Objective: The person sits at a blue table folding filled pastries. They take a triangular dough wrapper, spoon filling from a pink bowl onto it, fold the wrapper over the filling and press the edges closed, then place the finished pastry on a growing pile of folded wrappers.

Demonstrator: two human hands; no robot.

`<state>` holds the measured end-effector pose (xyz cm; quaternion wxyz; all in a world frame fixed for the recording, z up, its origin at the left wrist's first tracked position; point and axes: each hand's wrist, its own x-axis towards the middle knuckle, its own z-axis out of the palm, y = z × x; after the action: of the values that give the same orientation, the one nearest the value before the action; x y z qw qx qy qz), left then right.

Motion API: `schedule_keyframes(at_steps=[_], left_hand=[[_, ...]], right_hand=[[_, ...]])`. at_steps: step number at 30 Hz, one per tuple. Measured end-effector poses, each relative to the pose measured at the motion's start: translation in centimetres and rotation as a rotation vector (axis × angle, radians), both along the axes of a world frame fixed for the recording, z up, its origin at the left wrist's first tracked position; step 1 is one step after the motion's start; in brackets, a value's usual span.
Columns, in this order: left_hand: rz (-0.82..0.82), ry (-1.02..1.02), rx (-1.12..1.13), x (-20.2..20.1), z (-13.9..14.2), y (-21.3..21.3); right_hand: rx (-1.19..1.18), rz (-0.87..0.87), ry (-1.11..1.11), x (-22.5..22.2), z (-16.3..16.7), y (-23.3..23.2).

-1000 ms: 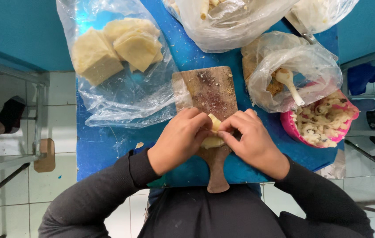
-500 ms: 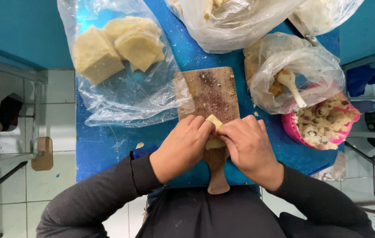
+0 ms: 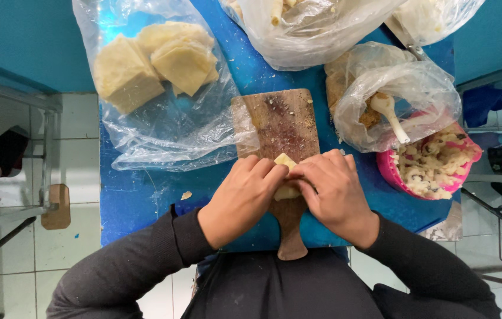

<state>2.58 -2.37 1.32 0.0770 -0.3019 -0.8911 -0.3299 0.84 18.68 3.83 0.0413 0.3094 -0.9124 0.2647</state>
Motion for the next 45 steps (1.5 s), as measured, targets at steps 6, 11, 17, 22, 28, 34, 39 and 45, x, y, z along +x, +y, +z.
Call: schedule_keyframes(at_steps=[6,11,17,22,28,34,39,45], left_hand=[[0.036,0.063,-0.048,-0.5,0.0,0.2],[0.047,0.137,-0.151,0.0,0.1,0.3],[0.076,0.162,-0.129,-0.1,-0.3,0.5],[0.097,0.193,-0.151,-0.3,-0.4,0.6],[0.220,0.153,-0.116,0.1,0.4,0.4],[0.372,0.331,-0.164,-0.8,1.8,-0.6],[0.338,0.386,-0.218,-2.4,1.5,-1.7],[0.326,0.184,-0.369,-2.8,-0.8,-1.9]], right_hand=[[0.066,-0.037,0.160,-0.1,-0.1,-0.4],[0.078,-0.020,0.219,0.2,-0.2,-0.4],[0.076,-0.038,0.205,0.0,-0.3,-0.5],[0.132,-0.050,0.295,0.4,-0.5,-0.6],[0.216,-0.035,0.364,0.6,-0.7,-0.4],[0.145,-0.066,0.081,-1.7,-0.2,-0.2],[-0.074,-0.078,-0.464,-5.2,3.0,1.0],[-0.353,-0.078,-0.612,-9.2,8.8,1.4]])
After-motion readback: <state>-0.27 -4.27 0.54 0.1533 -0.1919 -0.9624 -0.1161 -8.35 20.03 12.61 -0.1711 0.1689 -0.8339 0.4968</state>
